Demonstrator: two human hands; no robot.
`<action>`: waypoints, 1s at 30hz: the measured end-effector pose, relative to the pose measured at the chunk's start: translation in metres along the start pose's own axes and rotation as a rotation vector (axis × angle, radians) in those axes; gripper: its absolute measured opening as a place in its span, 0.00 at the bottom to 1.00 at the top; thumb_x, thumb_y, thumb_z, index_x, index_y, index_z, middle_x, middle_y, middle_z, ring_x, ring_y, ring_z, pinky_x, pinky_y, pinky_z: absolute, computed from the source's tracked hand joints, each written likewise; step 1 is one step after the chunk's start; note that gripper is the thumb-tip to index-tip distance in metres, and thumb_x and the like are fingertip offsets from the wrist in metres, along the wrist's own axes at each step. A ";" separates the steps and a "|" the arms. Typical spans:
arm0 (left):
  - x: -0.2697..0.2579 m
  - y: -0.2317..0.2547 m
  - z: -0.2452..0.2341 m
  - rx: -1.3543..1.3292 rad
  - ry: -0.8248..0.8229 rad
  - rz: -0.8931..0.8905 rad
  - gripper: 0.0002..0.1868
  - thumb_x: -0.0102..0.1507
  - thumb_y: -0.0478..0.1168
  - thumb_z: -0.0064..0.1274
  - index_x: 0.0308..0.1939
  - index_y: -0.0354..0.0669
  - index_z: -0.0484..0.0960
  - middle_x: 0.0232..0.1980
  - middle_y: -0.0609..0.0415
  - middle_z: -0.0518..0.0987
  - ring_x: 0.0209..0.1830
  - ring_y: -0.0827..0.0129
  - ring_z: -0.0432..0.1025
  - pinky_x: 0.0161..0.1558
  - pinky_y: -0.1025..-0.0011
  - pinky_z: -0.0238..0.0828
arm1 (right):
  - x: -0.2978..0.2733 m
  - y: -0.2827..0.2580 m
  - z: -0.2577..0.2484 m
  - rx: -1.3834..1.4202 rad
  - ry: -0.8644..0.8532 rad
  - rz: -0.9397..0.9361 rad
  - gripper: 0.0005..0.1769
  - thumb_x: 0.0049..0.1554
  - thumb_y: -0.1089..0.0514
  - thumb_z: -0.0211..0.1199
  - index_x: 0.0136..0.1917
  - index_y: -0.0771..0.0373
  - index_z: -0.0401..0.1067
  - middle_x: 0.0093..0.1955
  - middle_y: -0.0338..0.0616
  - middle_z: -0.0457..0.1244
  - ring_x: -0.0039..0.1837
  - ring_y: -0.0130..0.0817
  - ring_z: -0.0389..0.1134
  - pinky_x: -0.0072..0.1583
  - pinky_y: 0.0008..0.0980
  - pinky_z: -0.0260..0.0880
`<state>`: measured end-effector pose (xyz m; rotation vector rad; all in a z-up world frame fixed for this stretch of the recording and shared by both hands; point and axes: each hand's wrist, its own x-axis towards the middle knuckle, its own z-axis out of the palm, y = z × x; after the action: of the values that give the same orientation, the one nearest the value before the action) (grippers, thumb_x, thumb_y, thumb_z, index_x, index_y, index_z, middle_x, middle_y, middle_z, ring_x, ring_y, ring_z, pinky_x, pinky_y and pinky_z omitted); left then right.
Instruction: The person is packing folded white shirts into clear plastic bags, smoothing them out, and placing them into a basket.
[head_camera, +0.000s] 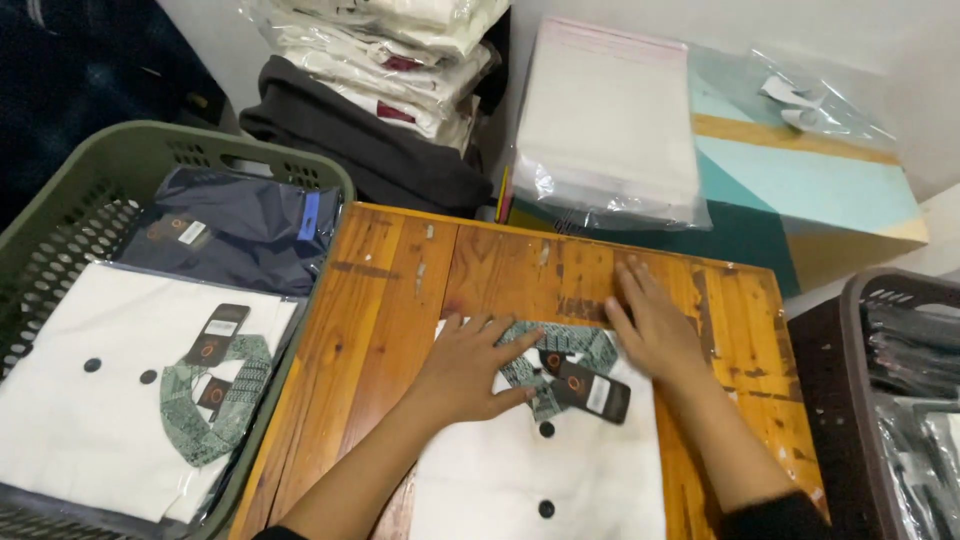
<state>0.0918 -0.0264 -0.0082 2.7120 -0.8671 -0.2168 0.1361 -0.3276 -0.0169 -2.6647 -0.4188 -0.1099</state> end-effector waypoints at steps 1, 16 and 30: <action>0.000 -0.008 0.007 -0.078 0.153 0.129 0.40 0.62 0.66 0.44 0.75 0.58 0.67 0.70 0.43 0.71 0.66 0.46 0.65 0.59 0.49 0.54 | 0.027 0.020 0.010 -0.113 -0.018 0.014 0.31 0.67 0.42 0.45 0.76 0.61 0.60 0.76 0.60 0.54 0.79 0.57 0.52 0.77 0.51 0.50; 0.012 -0.045 0.024 -0.201 0.244 0.216 0.40 0.66 0.67 0.47 0.74 0.47 0.67 0.79 0.43 0.60 0.77 0.47 0.55 0.73 0.45 0.45 | 0.133 0.055 0.046 -0.273 0.409 -0.129 0.30 0.64 0.60 0.52 0.78 0.65 0.61 0.79 0.56 0.54 0.71 0.58 0.59 0.60 0.57 0.67; 0.012 -0.044 0.021 -0.204 0.276 0.219 0.39 0.65 0.68 0.46 0.71 0.48 0.70 0.75 0.42 0.67 0.74 0.46 0.59 0.72 0.46 0.48 | 0.167 0.098 0.049 -0.853 0.631 -0.274 0.05 0.55 0.61 0.64 0.44 0.55 0.79 0.41 0.37 0.70 0.53 0.42 0.72 0.43 0.37 0.66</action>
<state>0.1204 -0.0037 -0.0430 2.3647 -0.9889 0.1082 0.3255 -0.3450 -0.0780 -3.0925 -0.6083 -1.4510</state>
